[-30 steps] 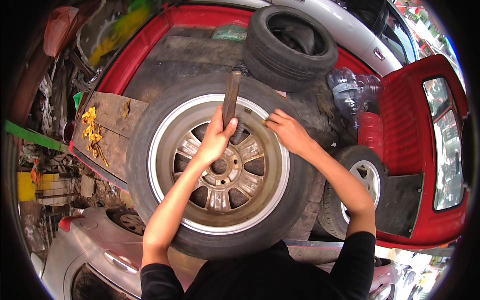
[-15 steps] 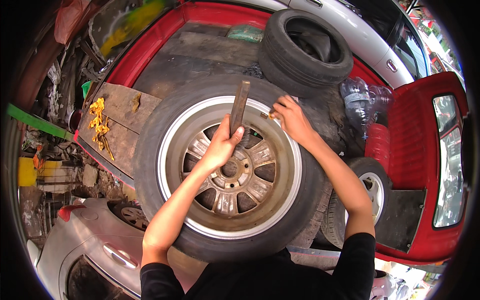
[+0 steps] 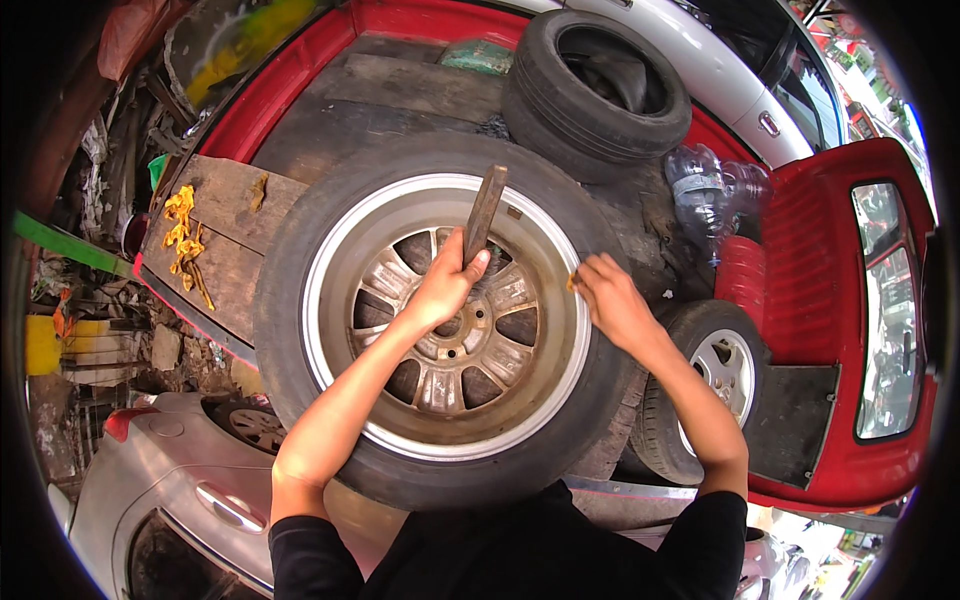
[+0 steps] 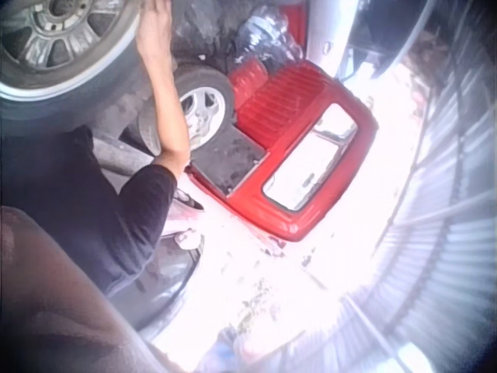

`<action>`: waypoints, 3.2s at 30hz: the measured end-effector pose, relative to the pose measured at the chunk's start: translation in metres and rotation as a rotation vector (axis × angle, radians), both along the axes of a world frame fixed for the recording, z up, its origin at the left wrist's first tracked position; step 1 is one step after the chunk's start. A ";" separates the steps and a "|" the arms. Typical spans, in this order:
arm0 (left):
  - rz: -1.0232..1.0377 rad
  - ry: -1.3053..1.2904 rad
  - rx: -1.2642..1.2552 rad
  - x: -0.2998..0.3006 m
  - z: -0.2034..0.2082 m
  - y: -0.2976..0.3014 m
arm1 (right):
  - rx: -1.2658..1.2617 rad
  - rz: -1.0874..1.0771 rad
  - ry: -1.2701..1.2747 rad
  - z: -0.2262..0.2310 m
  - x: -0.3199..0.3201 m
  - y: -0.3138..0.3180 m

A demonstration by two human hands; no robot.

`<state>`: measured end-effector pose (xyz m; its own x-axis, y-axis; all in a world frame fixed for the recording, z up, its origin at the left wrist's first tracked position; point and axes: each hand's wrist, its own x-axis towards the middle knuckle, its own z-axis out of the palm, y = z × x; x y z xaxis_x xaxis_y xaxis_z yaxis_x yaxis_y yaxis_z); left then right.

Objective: The person scrubs a car wheel rim with a wire brush and wipes it with a yellow cloth. They repeatedly scrub and wipe the same wheel, focusing on the spokes and rim edges.

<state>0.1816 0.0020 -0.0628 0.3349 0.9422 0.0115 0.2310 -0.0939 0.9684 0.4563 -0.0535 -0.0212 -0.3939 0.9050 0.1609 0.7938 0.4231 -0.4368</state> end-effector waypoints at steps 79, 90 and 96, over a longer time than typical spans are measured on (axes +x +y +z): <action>0.039 0.016 0.261 0.107 -0.038 -0.019 | 0.206 -0.636 0.447 -0.043 0.002 -0.096; 0.120 0.029 0.280 0.103 -0.055 -0.012 | 0.242 -0.648 0.465 -0.046 0.002 -0.096; 0.065 -0.136 0.445 0.107 -0.050 -0.010 | 0.231 -0.664 0.456 -0.047 0.003 -0.098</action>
<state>0.2887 -0.0084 -0.1132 0.2430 0.8546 0.4589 0.1237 -0.4965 0.8592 0.4593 -0.1519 -0.0686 0.3577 0.8509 0.3848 0.6762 0.0482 -0.7352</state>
